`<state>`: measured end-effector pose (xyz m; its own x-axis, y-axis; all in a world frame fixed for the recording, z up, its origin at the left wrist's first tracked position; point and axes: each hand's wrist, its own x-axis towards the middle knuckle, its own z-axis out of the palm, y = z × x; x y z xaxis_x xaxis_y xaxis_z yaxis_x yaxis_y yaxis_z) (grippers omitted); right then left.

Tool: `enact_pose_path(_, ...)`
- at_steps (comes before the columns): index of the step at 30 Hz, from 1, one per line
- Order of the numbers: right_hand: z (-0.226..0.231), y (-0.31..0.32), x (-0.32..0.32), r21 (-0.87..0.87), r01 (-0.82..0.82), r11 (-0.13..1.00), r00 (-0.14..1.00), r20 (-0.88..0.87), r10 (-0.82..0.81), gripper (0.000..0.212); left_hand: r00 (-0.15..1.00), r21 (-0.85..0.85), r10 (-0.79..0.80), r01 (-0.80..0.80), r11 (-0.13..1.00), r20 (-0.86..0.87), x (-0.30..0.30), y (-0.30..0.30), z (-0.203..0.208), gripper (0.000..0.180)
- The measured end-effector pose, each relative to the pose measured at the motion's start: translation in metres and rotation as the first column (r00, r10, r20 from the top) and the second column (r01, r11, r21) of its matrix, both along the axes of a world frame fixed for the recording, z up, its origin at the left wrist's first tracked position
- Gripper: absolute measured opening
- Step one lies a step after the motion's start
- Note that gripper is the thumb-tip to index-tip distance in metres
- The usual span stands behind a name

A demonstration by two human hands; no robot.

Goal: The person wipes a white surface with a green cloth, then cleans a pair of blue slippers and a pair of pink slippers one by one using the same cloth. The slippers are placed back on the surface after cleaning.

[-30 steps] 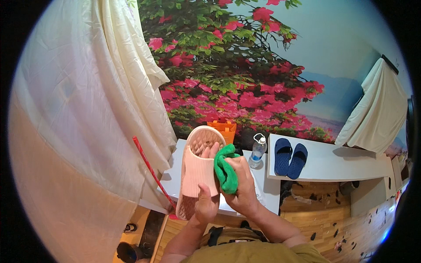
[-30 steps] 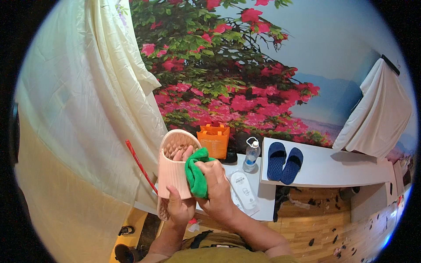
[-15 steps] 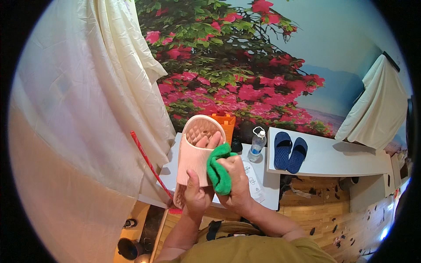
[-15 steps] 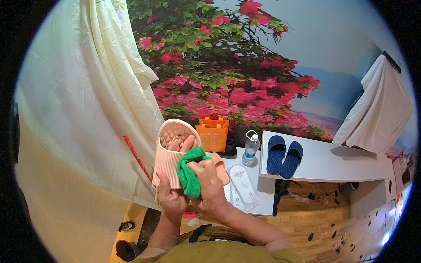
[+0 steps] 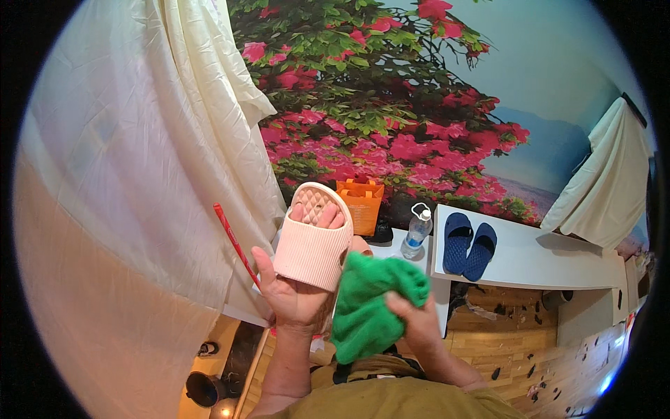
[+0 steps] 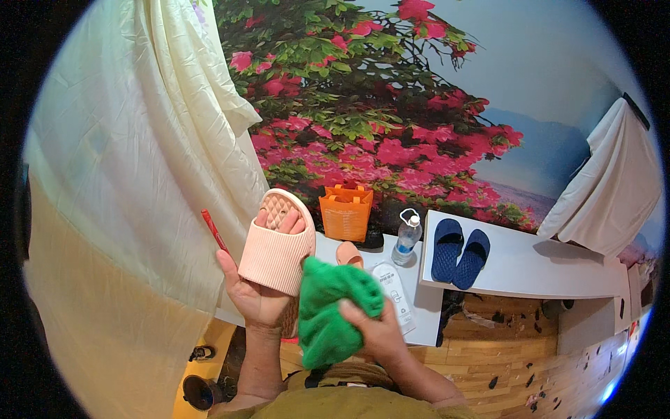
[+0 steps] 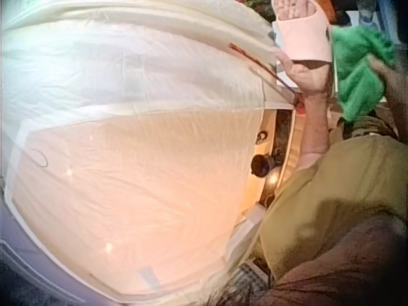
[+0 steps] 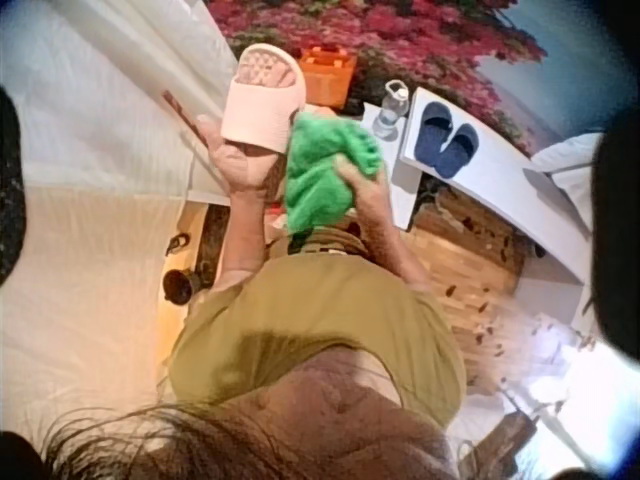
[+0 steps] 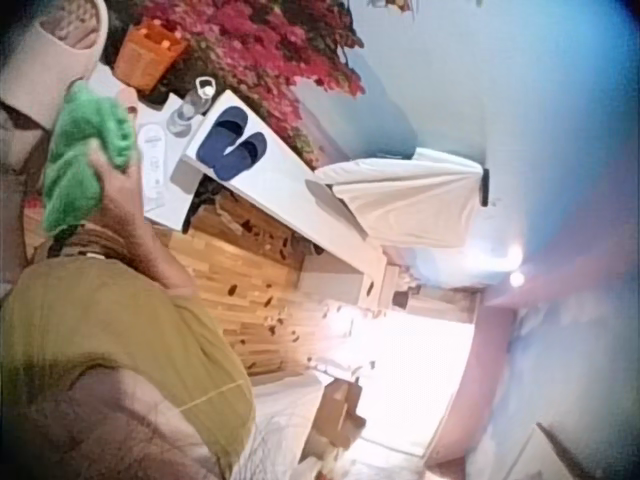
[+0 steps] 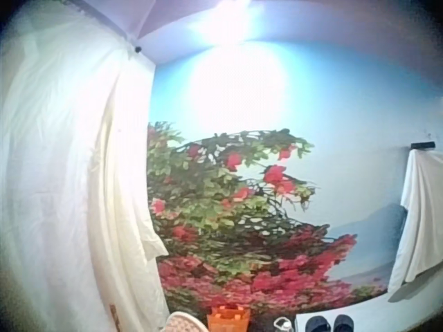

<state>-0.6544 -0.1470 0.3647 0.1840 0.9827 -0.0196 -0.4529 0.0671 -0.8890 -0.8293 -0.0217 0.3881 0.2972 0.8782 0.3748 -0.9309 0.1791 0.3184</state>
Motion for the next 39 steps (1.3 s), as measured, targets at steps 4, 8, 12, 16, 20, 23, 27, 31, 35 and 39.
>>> enact_pose_path(4,0.004,0.006,0.020,0.071,0.323,0.944,0.941,-0.134,-0.311,0.043,0.999,-0.056,-0.024,0.026,0.998,0.048,0.006,-0.006,0.004,0.117)
enact_pose_path(8,-0.007,0.021,0.026,0.312,0.437,0.844,0.882,0.036,-0.470,0.040,1.000,0.072,-0.020,0.021,0.997,-0.015,0.014,-0.015,0.004,0.114)
enact_pose_path(12,0.013,0.044,0.014,0.696,0.129,0.706,0.548,0.544,-0.636,0.052,0.999,0.064,-0.027,0.030,0.998,-0.043,0.031,-0.033,0.009,0.104)
enact_pose_path(16,0.015,0.042,-0.005,0.708,-0.007,0.706,0.465,0.627,-0.624,0.062,0.999,0.069,-0.017,0.020,0.997,-0.036,0.036,-0.038,0.010,0.099)
enact_pose_path(20,0.005,0.017,-0.016,0.602,-0.121,0.789,0.548,0.704,-0.453,0.071,0.984,0.114,0.120,-0.105,0.988,-0.135,0.034,-0.038,0.007,0.106)
enact_pose_path(23,-0.010,0.004,-0.019,0.531,-0.212,0.820,0.594,0.737,-0.323,0.071,0.980,0.128,0.155,-0.139,0.982,-0.124,0.032,-0.034,0.006,0.113)
enact_pose_path(27,-0.011,-0.003,-0.017,0.492,-0.200,0.847,0.635,0.723,-0.270,0.058,0.971,0.157,0.173,-0.148,0.976,-0.166,0.028,-0.032,0.012,0.135)
enact_pose_path(31,0.008,-0.007,0.002,0.654,0.021,0.756,0.579,0.609,-0.543,0.045,0.959,0.238,0.142,-0.082,0.968,-0.245,0.026,-0.038,0.010,0.142)
enact_pose_path(35,0.031,0.013,0.010,0.794,-0.021,0.608,0.372,0.570,-0.732,0.047,0.907,0.259,0.145,-0.042,0.965,-0.395,0.038,-0.067,0.028,0.144)
enact_pose_path(39,0.029,0.021,0.002,0.693,-0.146,0.706,0.318,0.709,-0.629,0.053,0.891,0.303,0.186,-0.058,0.951,-0.413,0.050,-0.074,0.021,0.146)
